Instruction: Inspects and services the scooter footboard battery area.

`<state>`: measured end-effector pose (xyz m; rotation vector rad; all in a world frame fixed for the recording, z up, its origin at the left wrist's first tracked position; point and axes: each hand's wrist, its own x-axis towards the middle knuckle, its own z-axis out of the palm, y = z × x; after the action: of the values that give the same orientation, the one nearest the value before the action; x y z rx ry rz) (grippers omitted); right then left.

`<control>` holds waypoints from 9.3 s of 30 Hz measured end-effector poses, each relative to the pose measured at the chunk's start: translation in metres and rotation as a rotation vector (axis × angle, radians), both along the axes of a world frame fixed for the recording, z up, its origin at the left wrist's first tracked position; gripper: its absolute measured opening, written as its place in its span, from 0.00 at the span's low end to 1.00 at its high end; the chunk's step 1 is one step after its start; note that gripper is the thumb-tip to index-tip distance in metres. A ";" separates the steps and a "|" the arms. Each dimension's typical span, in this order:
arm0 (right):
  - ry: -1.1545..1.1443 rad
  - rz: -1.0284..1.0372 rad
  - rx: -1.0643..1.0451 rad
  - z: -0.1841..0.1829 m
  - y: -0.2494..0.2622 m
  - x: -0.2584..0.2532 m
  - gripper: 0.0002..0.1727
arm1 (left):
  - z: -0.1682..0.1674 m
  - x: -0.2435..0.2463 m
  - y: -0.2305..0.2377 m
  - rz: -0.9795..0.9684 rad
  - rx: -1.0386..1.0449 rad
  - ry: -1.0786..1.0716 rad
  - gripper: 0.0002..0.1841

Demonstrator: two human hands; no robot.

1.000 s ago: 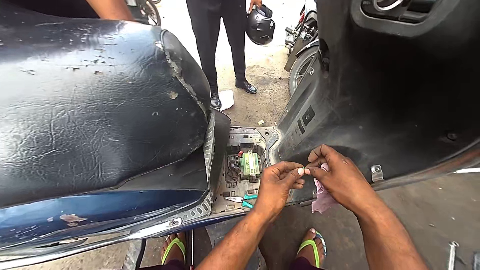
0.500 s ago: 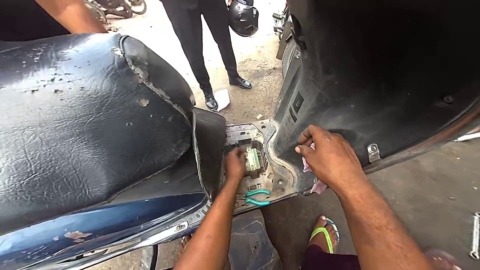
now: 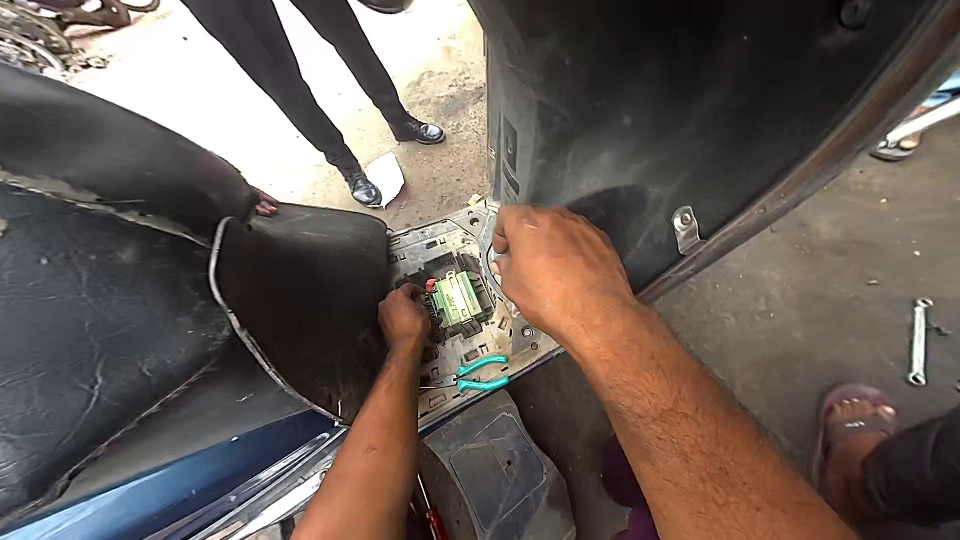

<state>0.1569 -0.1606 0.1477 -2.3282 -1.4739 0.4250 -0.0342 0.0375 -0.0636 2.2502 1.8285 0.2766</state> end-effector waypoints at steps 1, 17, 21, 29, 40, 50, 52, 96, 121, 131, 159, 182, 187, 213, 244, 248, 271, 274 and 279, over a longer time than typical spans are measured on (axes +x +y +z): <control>0.007 0.006 0.006 0.001 0.000 -0.001 0.05 | 0.000 0.001 0.000 0.009 0.002 -0.001 0.10; 0.029 0.066 -0.035 0.005 0.003 -0.008 0.05 | 0.008 0.009 -0.014 0.042 -0.018 0.003 0.10; 0.016 0.075 -0.041 0.005 0.004 -0.009 0.06 | 0.012 0.013 -0.018 0.071 -0.032 0.012 0.10; 0.024 0.102 -0.040 0.006 0.005 -0.012 0.05 | 0.017 0.016 -0.024 0.098 -0.049 0.047 0.11; 0.012 0.110 -0.054 0.005 0.005 -0.014 0.06 | 0.001 0.005 -0.033 0.036 0.054 0.100 0.14; 0.012 0.146 -0.073 0.001 0.014 -0.019 0.07 | -0.003 0.004 -0.027 -0.054 0.055 0.261 0.10; 0.002 0.152 -0.055 -0.003 0.016 -0.020 0.06 | -0.009 0.001 -0.023 -0.073 0.050 0.296 0.11; 0.053 0.139 -0.081 0.000 -0.002 -0.017 0.08 | 0.039 0.023 0.023 -0.017 0.141 -0.958 0.09; 0.027 0.182 -0.147 -0.004 0.001 -0.021 0.11 | 0.078 -0.008 -0.001 -0.067 -0.010 -0.298 0.19; 0.016 0.200 -0.172 -0.004 0.002 -0.025 0.11 | 0.073 -0.009 0.002 -0.081 -0.021 -0.311 0.21; 0.015 0.180 -0.188 -0.002 0.001 -0.031 0.12 | 0.063 0.002 -0.002 -0.068 0.101 -0.299 0.16; 0.014 0.201 -0.202 -0.001 0.002 -0.035 0.10 | 0.062 0.016 -0.010 0.056 0.149 -0.273 0.15; 0.026 0.200 -0.216 0.001 0.003 -0.036 0.11 | 0.046 0.031 -0.009 0.063 0.208 -0.424 0.20; 0.179 -0.033 0.066 -0.007 0.011 -0.015 0.17 | 0.267 0.049 -0.066 -0.186 -0.118 -1.698 0.15; 1.236 0.127 0.351 0.009 -0.038 0.000 0.13 | 0.257 -0.005 -0.106 -0.536 -0.541 -1.788 0.19; 1.220 0.122 0.363 0.009 -0.037 0.000 0.12 | 0.245 0.001 -0.118 -0.498 -0.553 -1.498 0.17; 0.951 0.174 0.555 0.005 -0.024 -0.011 0.10 | 0.213 0.012 -0.153 -0.264 -0.536 -1.389 0.20; 0.947 0.174 0.560 0.003 -0.018 -0.008 0.10 | 0.214 0.012 -0.155 -0.290 -0.464 -1.352 0.22; 0.892 0.175 0.531 0.001 -0.017 -0.008 0.09 | 0.217 0.010 -0.156 -0.336 -0.413 -1.287 0.11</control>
<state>0.1492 -0.1771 0.1487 -1.3125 -1.1308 0.8515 -0.0239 -0.1182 0.1530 1.3988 0.7128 0.8999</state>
